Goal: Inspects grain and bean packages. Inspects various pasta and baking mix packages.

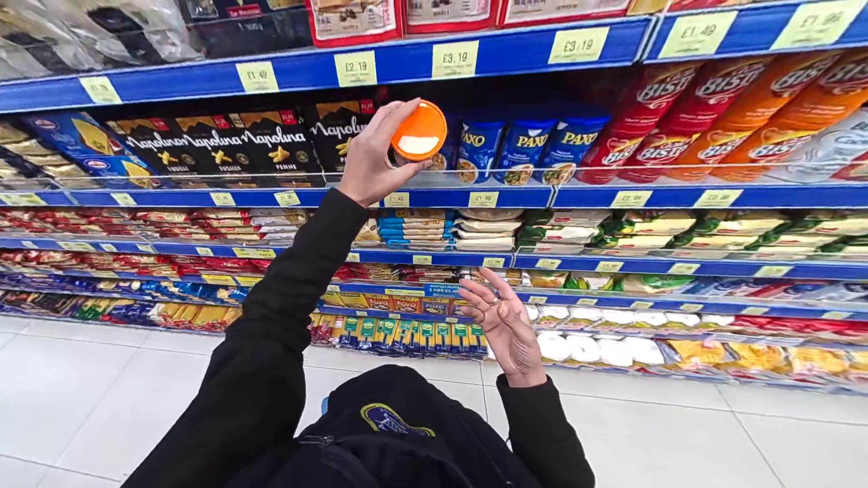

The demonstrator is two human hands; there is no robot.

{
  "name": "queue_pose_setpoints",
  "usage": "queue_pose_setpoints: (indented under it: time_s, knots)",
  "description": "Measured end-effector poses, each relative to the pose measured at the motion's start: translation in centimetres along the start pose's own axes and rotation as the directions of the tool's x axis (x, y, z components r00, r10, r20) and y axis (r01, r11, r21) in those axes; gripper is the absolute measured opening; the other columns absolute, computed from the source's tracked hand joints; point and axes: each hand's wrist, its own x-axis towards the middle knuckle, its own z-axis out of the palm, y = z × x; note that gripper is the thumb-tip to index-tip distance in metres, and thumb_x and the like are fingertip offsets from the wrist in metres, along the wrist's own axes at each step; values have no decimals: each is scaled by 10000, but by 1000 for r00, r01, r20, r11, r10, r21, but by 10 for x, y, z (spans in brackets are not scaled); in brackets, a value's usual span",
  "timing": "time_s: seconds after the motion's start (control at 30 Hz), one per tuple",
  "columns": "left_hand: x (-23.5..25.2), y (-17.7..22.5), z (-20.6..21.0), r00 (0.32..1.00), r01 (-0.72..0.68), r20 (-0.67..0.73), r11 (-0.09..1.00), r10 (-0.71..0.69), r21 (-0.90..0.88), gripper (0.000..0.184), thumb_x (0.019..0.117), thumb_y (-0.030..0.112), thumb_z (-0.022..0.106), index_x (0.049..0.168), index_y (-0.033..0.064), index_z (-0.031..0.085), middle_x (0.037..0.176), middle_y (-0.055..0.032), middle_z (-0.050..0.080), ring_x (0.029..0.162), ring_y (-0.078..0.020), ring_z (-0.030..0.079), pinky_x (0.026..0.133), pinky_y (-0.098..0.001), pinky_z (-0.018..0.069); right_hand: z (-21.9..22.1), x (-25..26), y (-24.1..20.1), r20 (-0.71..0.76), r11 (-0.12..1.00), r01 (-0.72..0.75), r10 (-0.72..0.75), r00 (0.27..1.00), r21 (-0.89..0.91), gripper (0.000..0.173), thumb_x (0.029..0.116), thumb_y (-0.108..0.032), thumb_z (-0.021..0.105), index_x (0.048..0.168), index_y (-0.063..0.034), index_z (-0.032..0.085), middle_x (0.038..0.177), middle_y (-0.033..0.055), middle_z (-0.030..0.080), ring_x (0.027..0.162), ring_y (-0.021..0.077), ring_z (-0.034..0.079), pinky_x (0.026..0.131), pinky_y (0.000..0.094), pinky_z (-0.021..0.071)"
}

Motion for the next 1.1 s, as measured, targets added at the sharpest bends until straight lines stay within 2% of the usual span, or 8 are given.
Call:
queue_pose_setpoints:
  time_s: [0.23,0.4,0.57,0.77,0.87,0.97,1.03,1.1]
  knots:
    - [16,-35,15,995,54,82,996,-60,76,728,846,310,833,1461,54,538,1422,-197,556,1237,-283,615,1006,-445,549,-26,28,8,-15,999,48,-48,999,-12,719,952,-336,710,1547,-72,405,1431,272,555,1270,394,604,1046,491,526]
    - [22,-51,21,959,186,192,975,-207,123,750,849,418,815,1462,96,527,1337,-170,604,1195,-292,627,1006,-495,533,-36,39,15,-55,996,42,-46,997,-74,686,963,-379,694,1529,-83,446,1408,261,580,1239,375,631,1017,471,548]
    - [25,-61,26,890,360,260,927,-375,106,871,841,440,809,1550,128,409,1440,-189,549,1294,-334,567,1087,-538,461,-43,44,24,-102,997,45,-51,993,-61,680,962,-395,687,1521,-84,458,1403,258,583,1233,369,635,1008,466,554]
    - [40,-63,27,824,447,356,892,-440,68,880,889,382,782,1585,96,326,1481,-196,522,1330,-337,551,1122,-548,432,-30,40,20,-126,997,59,-65,990,-56,650,966,-357,693,1508,-66,480,1365,273,606,1217,375,645,1021,472,547]
    - [39,-66,29,816,452,366,888,-448,79,770,931,380,736,1555,88,392,1470,-204,530,1318,-361,555,1105,-576,437,-28,35,21,-145,997,60,-65,987,-40,655,955,-368,703,1499,-70,493,1362,275,608,1213,383,647,1016,481,550]
    - [39,-62,30,801,478,372,875,-469,74,612,945,350,727,1451,65,535,1425,-221,558,1329,-378,534,1114,-590,416,-27,26,22,-161,997,65,-72,984,-46,660,947,-375,712,1498,-81,500,1356,280,607,1214,385,644,1009,481,552]
    - [37,-59,30,797,489,360,868,-485,89,611,951,367,712,1460,80,536,1427,-231,556,1327,-389,534,1108,-595,420,-26,20,22,-175,997,62,-70,982,-47,670,935,-384,724,1491,-78,509,1353,288,608,1206,393,648,998,484,559]
    - [31,-51,30,799,486,340,865,-497,123,648,954,345,697,1509,95,475,1475,-252,496,1336,-409,517,1105,-590,425,-24,10,23,-182,997,60,-66,981,-42,675,940,-387,719,1495,-71,500,1350,298,605,1201,403,649,992,493,563]
